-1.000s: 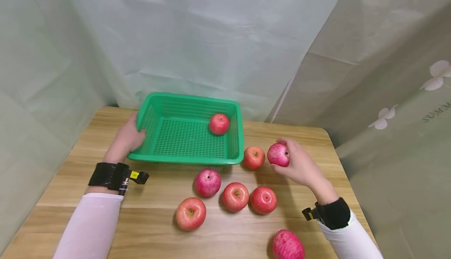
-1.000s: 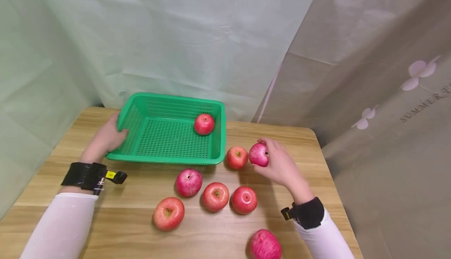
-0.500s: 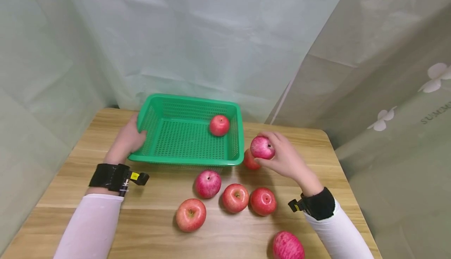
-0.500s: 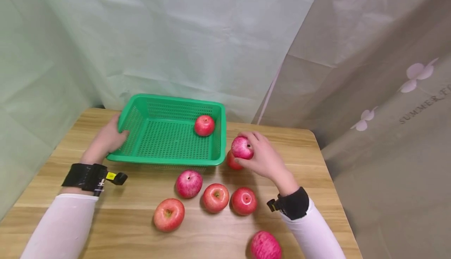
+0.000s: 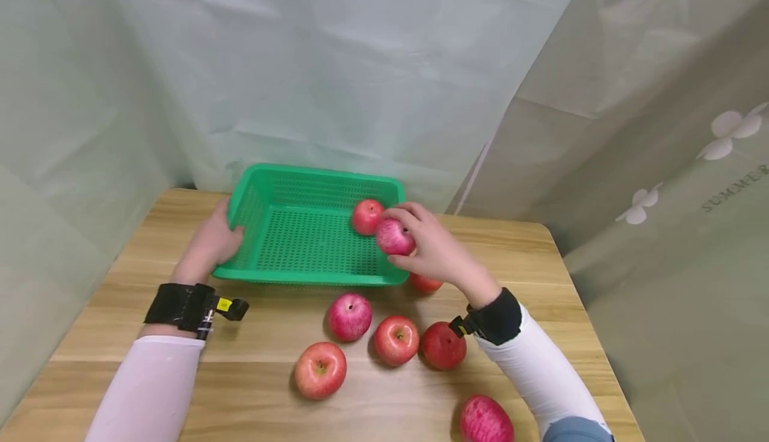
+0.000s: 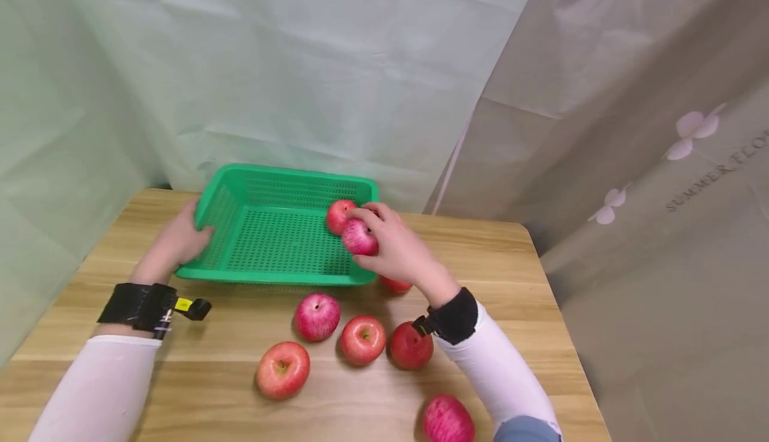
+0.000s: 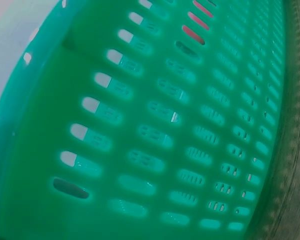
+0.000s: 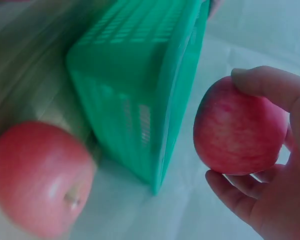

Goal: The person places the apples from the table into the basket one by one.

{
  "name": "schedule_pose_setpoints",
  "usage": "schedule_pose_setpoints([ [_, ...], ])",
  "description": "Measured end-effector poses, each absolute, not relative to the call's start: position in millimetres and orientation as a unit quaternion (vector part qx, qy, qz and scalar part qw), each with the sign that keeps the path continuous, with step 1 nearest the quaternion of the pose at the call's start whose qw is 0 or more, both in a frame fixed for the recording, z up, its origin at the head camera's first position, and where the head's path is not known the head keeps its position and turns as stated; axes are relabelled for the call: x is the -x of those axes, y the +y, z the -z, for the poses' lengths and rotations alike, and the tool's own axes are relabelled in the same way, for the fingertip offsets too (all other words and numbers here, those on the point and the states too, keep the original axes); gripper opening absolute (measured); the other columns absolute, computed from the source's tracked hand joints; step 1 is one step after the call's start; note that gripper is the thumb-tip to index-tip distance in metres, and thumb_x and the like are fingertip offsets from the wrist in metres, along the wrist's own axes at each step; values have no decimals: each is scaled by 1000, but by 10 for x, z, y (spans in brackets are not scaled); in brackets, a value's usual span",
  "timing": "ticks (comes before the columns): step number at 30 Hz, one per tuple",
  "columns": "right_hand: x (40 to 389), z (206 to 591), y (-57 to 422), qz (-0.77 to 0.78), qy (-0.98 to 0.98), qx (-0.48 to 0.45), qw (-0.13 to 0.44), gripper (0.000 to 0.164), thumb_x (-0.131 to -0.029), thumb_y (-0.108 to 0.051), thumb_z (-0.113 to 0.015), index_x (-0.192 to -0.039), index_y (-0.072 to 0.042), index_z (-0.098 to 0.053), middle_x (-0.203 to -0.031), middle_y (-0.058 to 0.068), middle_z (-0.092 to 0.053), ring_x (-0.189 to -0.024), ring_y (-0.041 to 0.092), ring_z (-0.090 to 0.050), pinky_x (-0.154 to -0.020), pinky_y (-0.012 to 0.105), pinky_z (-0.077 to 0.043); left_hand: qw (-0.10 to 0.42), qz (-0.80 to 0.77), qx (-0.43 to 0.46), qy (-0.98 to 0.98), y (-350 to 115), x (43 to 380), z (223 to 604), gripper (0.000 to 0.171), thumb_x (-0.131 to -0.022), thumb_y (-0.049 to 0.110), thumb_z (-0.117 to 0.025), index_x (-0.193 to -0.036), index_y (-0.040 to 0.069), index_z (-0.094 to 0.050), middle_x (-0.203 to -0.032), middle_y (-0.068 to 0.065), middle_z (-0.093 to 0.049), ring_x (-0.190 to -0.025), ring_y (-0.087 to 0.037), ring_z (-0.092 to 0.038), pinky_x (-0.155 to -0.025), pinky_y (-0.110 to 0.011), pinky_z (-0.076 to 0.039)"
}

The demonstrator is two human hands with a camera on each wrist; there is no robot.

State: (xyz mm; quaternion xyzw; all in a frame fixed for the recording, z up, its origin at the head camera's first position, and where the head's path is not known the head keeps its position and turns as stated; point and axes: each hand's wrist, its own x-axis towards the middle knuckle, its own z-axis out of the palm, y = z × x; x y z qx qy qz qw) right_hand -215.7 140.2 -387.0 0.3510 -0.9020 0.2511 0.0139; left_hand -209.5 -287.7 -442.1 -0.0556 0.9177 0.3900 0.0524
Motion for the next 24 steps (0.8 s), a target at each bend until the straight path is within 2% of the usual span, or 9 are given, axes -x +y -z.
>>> schedule_pose_setpoints([
  [6, 2309, 3948, 1187, -228, -893, -388, -6, 69, -85, -12, -88, -148, -17, -61, -150, 13, -49, -130, 31, -53, -100, 46, -55, 51, -391, 51, 918, -2880, 2093, 4394, 73, -110, 13, -44, -168, -4, -3, -144, -47, -42, -100, -47, -60, -71, -48, -55],
  [11, 2444, 4092, 1020, -167, -888, -427, -40, 66, -86, -13, -88, -147, -18, -63, -152, 13, -52, -133, 33, -52, -104, 44, -53, 53, -377, 50, 923, -2885, 2089, 4404, 72, -109, 12, -44, -167, -7, -5, -143, -48, -42, -104, -50, -58, -76, -52, -54],
  [16, 2530, 4162, 863, -92, -891, -439, -77, 68, -88, -6, -82, -150, -19, -60, -154, 8, -56, -141, 32, -50, -110, 43, -50, 53, -387, 55, 919, -2869, 2095, 4425, 73, -110, 12, -45, -168, -5, -3, -139, -47, -45, -93, -43, -62, -67, -45, -54],
  [20, 2552, 4183, 784, -61, -887, -448, -97, 70, -82, 4, -79, -147, -19, -63, -147, 3, -62, -140, 25, -51, -116, 39, -44, 57, -395, 58, 915, -2873, 2095, 4423, 72, -111, 13, -44, -168, -4, -3, -139, -46, -45, -89, -40, -63, -64, -42, -55],
  [24, 2549, 4212, 743, -46, -884, -451, -111, 67, -84, 0, -81, -145, -21, -64, -143, 3, -62, -134, 23, -53, -113, 38, -46, 57, -390, 62, 917, -2896, 2092, 4412, 72, -111, 13, -43, -168, -3, -2, -141, -47, -43, -93, -42, -62, -66, -42, -54],
])
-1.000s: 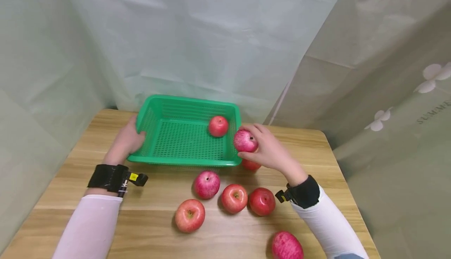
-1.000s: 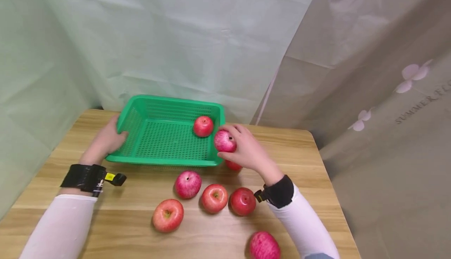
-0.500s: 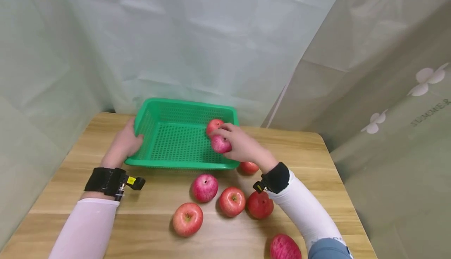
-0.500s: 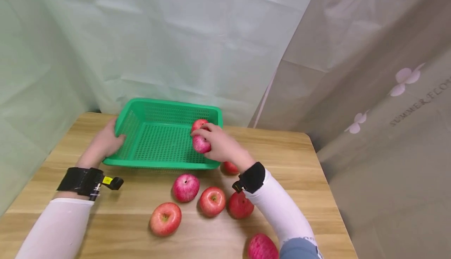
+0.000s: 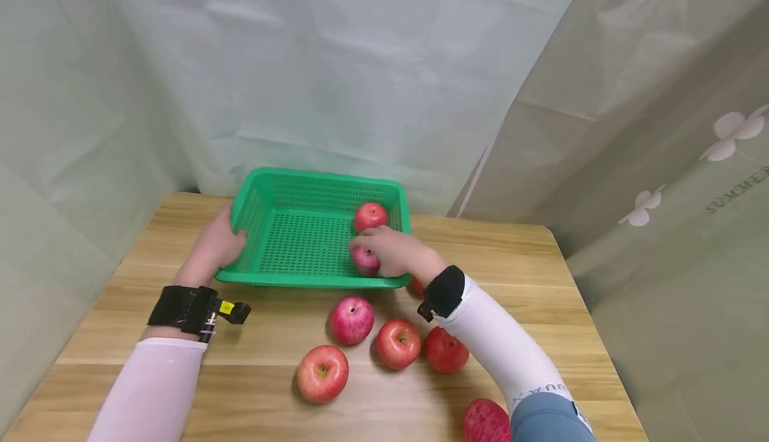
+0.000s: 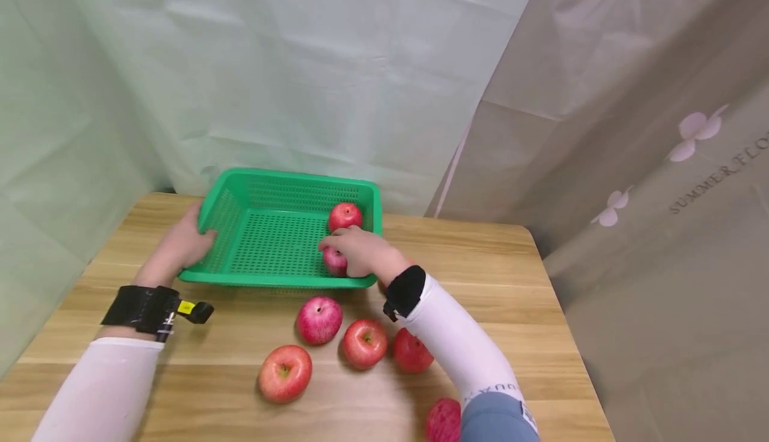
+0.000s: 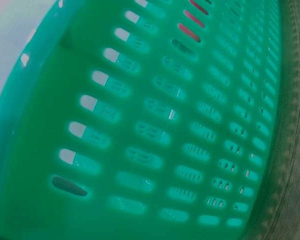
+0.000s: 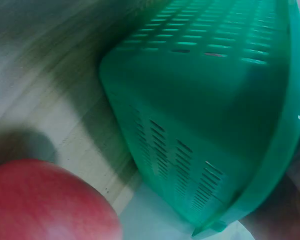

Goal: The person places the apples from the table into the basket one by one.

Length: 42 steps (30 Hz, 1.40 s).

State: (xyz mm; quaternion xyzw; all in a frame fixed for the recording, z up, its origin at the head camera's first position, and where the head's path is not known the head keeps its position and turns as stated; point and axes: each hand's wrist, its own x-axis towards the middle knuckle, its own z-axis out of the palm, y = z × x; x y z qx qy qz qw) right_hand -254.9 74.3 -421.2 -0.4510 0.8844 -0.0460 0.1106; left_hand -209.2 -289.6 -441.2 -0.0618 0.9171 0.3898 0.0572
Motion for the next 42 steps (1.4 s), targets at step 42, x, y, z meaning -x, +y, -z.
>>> schedule_pose_setpoints([
  [42, 2481, 4089, 770, 11, 882, 415, 225, 75, -95, 7, -65, -158, -32, -55, -158, 0, -55, -146, 19, -46, -119, 40, -41, 51, -386, 71, 918, -2847, 2036, 4336, 75, -111, 13, -45, -169, -1, 1, -143, -46, -44, -96, -44, -60, -69, -46, -54],
])
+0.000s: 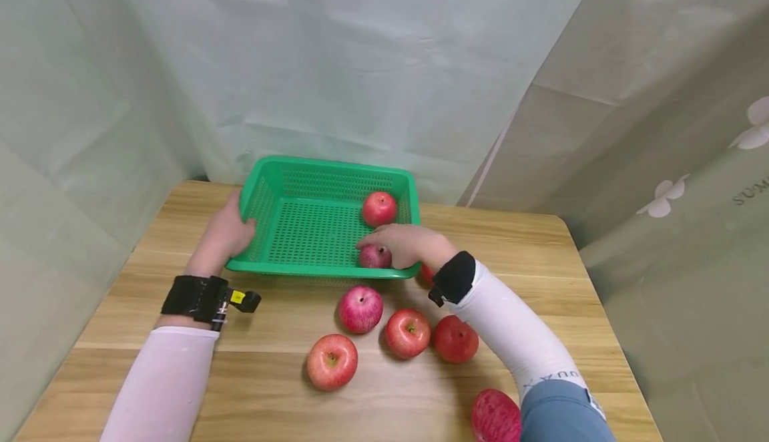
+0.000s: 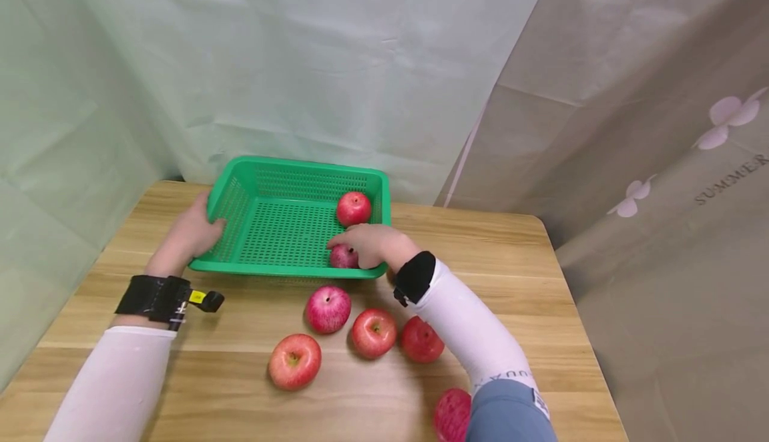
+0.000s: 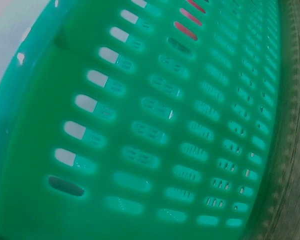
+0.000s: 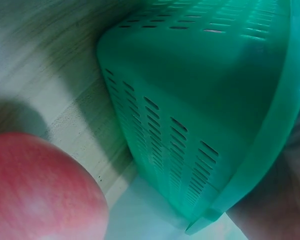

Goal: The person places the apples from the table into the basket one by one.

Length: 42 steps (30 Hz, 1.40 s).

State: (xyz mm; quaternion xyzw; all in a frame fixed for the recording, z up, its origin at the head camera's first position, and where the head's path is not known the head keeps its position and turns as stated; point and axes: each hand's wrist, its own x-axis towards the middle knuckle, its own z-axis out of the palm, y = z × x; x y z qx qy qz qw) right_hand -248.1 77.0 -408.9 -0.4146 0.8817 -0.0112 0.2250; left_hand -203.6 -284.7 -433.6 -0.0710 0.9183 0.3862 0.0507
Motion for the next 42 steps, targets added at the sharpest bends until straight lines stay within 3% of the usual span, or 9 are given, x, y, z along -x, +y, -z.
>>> schedule_pose_setpoints([
  [9, 2493, 4034, 759, 11, 877, 419, 237, 76, -96, 6, -64, -161, -32, -51, -161, 1, -51, -149, 20, -43, -120, 41, -39, 52, -379, 75, 921, -2856, 2029, 4310, 75, -111, 14, -45, -169, -2, 0, -141, -46, -45, -95, -44, -61, -70, -47, -54],
  [19, 2530, 4005, 814, 40, 864, 440, 241, 74, -93, 4, -69, -160, -23, -53, -158, 2, -55, -147, 23, -46, -121, 41, -37, 52, -385, 72, 919, -2825, 2055, 4353, 74, -111, 15, -45, -169, -1, -3, -143, -43, -46, -96, -43, -60, -71, -47, -54],
  [25, 2549, 3977, 881, 70, 850, 481, 200, 58, -98, -16, -73, -154, -12, -58, -152, 5, -60, -141, 24, -52, -120, 39, -38, 59, -393, 70, 915, -2834, 2052, 4375, 75, -111, 14, -45, -170, -1, -1, -143, -43, -45, -95, -43, -61, -70, -47, -55],
  [30, 2574, 3940, 976, 117, 851, 485, 165, 51, -102, -28, -74, -150, -14, -62, -150, 4, -62, -140, 25, -53, -119, 40, -39, 62, -391, 65, 916, -2874, 2054, 4351, 74, -111, 15, -45, -168, -3, -2, -146, -45, -41, -105, -48, -58, -77, -53, -54],
  [33, 2594, 3921, 1050, 145, 854, 480, 140, 49, -102, -28, -75, -148, -16, -64, -148, 1, -64, -139, 22, -53, -118, 39, -40, 62, -388, 65, 917, -2907, 2049, 4320, 74, -111, 14, -44, -168, -4, -1, -146, -46, -40, -106, -49, -56, -78, -55, -53],
  [42, 2611, 3891, 1298, 187, 869, 447, 98, 48, -102, -26, -74, -148, -15, -66, -145, 1, -66, -139, 21, -55, -116, 40, -44, 60, -397, 66, 914, -2916, 2058, 4295, 72, -111, 14, -45, -168, -3, -5, -138, -44, -47, -92, -42, -63, -64, -42, -57],
])
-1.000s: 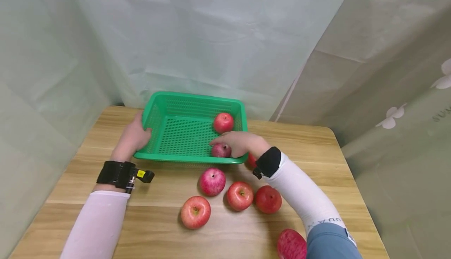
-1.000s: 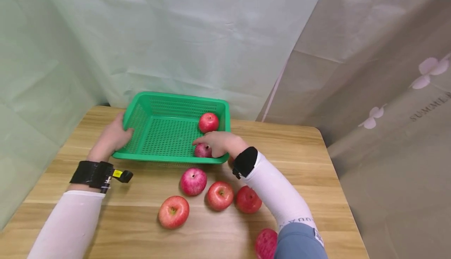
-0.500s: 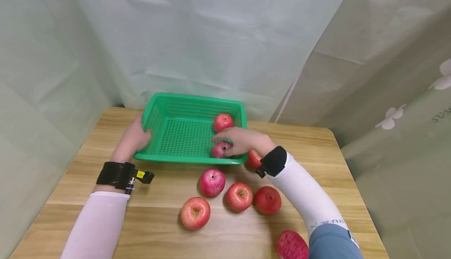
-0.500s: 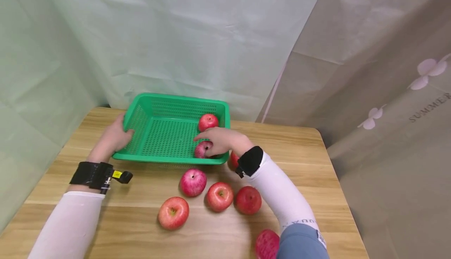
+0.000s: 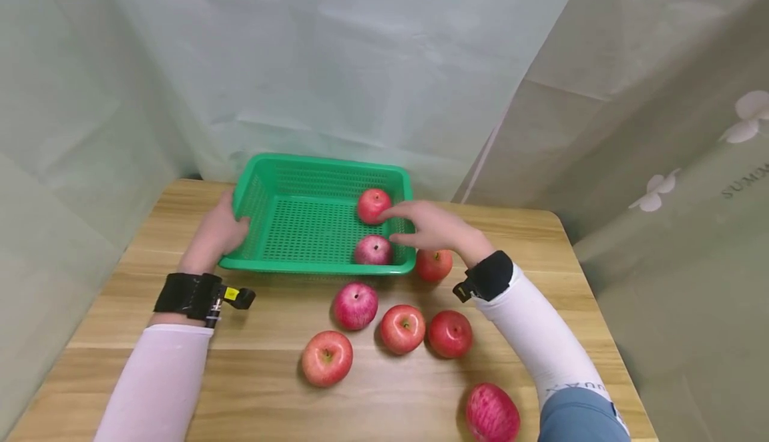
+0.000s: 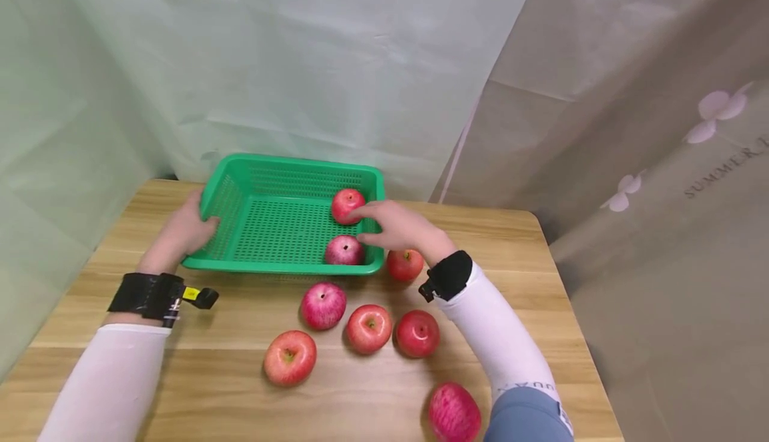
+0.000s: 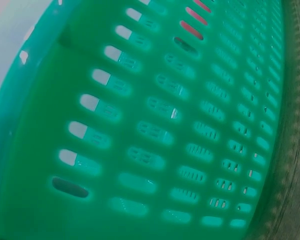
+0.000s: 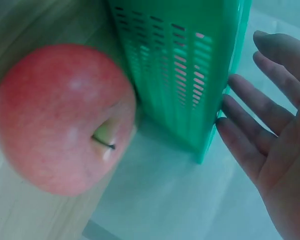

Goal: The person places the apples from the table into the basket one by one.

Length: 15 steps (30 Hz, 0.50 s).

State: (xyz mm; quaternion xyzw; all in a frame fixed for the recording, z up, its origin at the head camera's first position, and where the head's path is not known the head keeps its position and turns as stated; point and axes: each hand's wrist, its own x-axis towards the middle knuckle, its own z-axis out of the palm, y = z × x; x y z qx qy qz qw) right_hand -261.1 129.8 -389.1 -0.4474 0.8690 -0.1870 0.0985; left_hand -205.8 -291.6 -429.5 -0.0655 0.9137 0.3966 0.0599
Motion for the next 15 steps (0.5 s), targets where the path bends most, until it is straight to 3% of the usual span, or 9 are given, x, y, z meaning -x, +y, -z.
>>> schedule_pose_setpoints([
  [15, 2462, 4041, 1532, 207, 879, 423, 71, 48, -101, -27, -75, -146, -16, -65, -146, 1, -64, -138, 20, -56, -114, 42, -46, 62, -380, 53, 922, -2942, 2120, 4335, 73, -110, 12, -44, -167, -5, -2, -140, -48, -44, -99, -48, -59, -71, -48, -54],
])
